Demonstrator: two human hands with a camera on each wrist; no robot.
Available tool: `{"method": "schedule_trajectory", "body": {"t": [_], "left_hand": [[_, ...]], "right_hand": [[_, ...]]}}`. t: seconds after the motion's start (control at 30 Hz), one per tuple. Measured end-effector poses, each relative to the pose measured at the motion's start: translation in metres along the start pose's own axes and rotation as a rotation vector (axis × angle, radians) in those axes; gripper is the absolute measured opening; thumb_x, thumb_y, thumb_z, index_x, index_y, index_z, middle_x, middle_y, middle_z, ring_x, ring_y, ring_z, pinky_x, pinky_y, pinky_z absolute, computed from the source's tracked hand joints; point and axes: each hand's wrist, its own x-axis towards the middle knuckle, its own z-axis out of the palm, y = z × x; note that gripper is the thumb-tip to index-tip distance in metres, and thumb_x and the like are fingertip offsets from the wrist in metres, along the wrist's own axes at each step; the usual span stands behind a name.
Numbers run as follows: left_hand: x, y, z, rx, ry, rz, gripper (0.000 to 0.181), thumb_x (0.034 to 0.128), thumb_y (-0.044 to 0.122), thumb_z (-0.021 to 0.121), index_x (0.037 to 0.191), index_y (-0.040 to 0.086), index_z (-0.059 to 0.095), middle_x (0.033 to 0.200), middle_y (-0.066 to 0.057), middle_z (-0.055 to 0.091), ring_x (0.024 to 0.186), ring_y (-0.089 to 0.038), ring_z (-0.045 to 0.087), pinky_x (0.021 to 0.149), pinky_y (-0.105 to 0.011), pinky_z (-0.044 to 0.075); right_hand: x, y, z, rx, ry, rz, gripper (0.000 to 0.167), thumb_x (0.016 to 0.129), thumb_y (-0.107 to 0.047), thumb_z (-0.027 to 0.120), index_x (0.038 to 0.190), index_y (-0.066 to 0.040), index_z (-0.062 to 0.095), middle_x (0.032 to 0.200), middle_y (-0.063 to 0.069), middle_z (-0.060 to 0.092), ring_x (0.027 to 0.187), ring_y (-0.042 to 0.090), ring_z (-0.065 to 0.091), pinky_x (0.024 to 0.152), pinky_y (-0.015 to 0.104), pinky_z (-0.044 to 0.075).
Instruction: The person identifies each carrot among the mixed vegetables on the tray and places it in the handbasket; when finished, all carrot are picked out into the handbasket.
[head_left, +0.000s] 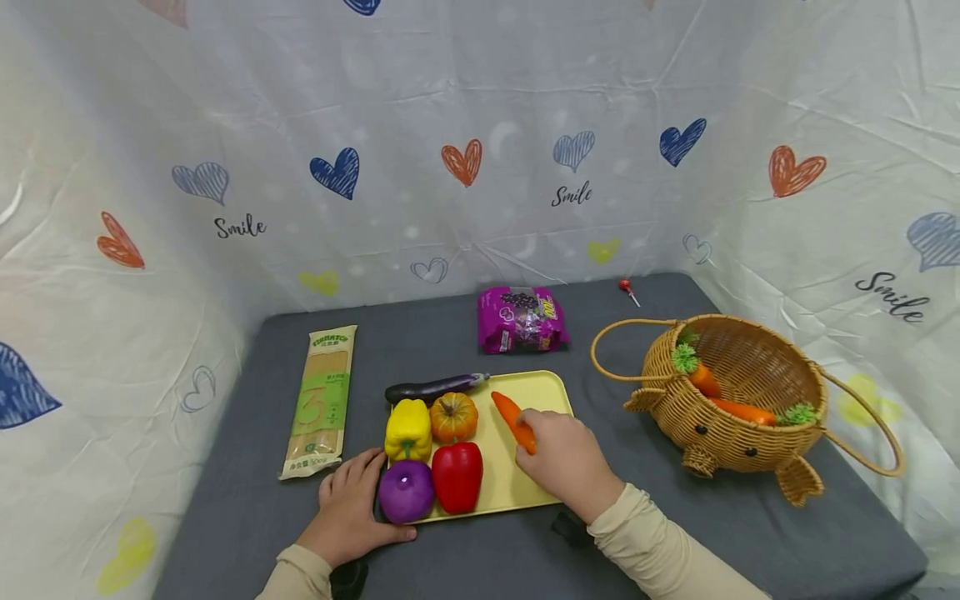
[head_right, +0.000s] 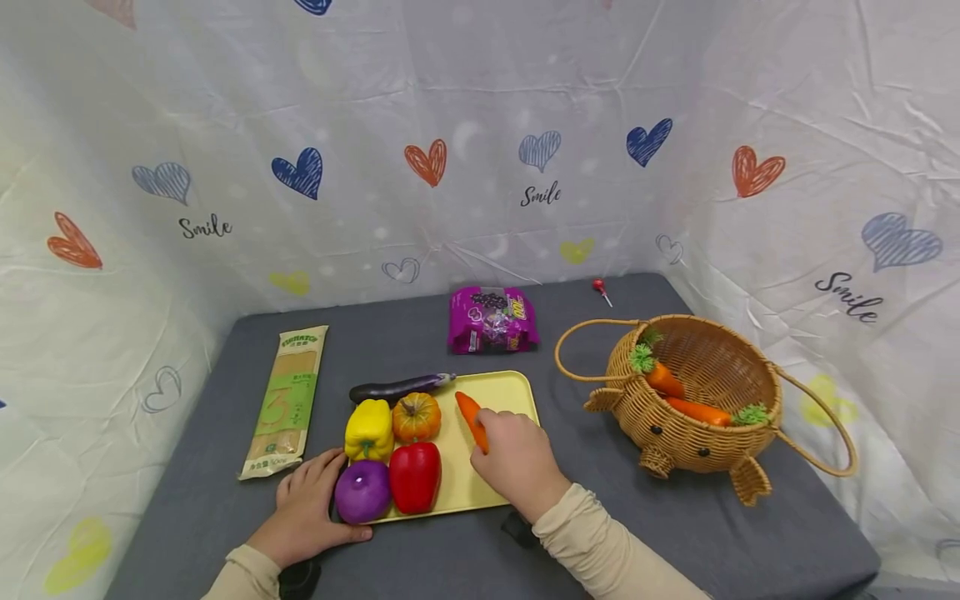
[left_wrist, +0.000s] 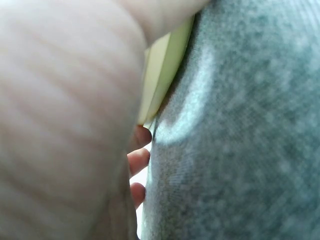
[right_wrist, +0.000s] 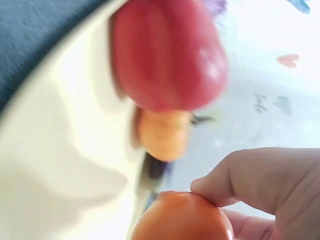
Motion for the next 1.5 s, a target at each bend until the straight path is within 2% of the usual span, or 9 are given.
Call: {"method": "schedule_trajectory", "body": {"t": [0.17,0.37,0.57,0.73,1.03,1.3,1.5], "left_hand": [[0.000,-0.001,0.000,-0.003,-0.006,-0.005,0.133,0.0647,0.074,0.092,0.161,-0.001,0.040,0.163,-0.022,0.036,0.145,-0.051,0.029,0.110,-0.075,0.016],[0.000,-0.001,0.000,0.003,-0.009,-0.009,0.133,0.0645,0.074,0.092,0.161,-0.001,0.040,0.163,-0.022,0.036,0.145,-0.051,0.028,0.110,-0.075,0.016],[0.001,-0.001,0.000,0.003,-0.005,-0.009,0.133,0.0637,0.073,0.092,0.161,-0.001,0.041,0.163,-0.022,0.036,0.145,-0.051,0.028,0.110,-0.075,0.016],[0.000,-0.002,0.001,0.011,-0.005,-0.014,0.133,0.0634,0.075,0.092,0.161,0.000,0.041,0.163,-0.021,0.036,0.145,-0.050,0.028,0.110,-0.074,0.016],[0.000,-0.002,0.001,0.018,0.005,-0.004,0.133,0.0632,0.075,0.092,0.161,-0.001,0.041,0.163,-0.021,0.037,0.145,-0.050,0.029,0.110,-0.074,0.018],[0.000,0.000,0.000,0.008,0.001,-0.006,0.132,0.0637,0.074,0.092,0.160,-0.001,0.041,0.163,-0.021,0.037,0.145,-0.051,0.029,0.110,-0.075,0.017],[0.000,0.001,0.000,0.006,0.000,-0.006,0.132,0.0636,0.074,0.092,0.160,-0.001,0.041,0.163,-0.021,0.037,0.145,-0.051,0.029,0.110,-0.075,0.017]], "right_hand": [[0.002,0.001,-0.023,0.018,0.061,0.031,0.026,0.084,-0.018,0.086,0.108,-0.011,0.078,0.089,0.002,0.073,0.065,0.014,0.056,0.058,0.033,0.050],[0.004,0.008,-0.050,0.021,0.100,0.082,0.034,0.086,-0.019,0.085,0.116,-0.007,0.078,0.097,0.007,0.075,0.066,0.017,0.058,0.056,0.034,0.051],[0.003,0.021,-0.069,0.007,0.182,0.092,0.035,0.086,-0.018,0.083,0.119,-0.006,0.077,0.093,0.008,0.074,0.059,0.017,0.054,0.050,0.033,0.046],[0.001,0.033,-0.084,0.005,0.236,0.109,0.032,0.087,-0.016,0.081,0.117,-0.003,0.077,0.090,0.010,0.073,0.058,0.018,0.053,0.051,0.035,0.046],[-0.007,0.060,-0.113,0.020,0.247,0.239,0.034,0.090,-0.017,0.074,0.121,-0.003,0.074,0.081,0.008,0.069,0.054,0.019,0.050,0.048,0.036,0.041],[-0.017,0.096,-0.132,-0.019,0.277,0.335,0.039,0.094,-0.025,0.075,0.124,-0.002,0.073,0.098,0.021,0.074,0.059,0.026,0.058,0.047,0.037,0.042],[-0.025,0.122,-0.142,-0.055,0.265,0.416,0.042,0.096,-0.029,0.072,0.128,-0.001,0.070,0.098,0.024,0.074,0.057,0.026,0.055,0.045,0.036,0.040]]}}
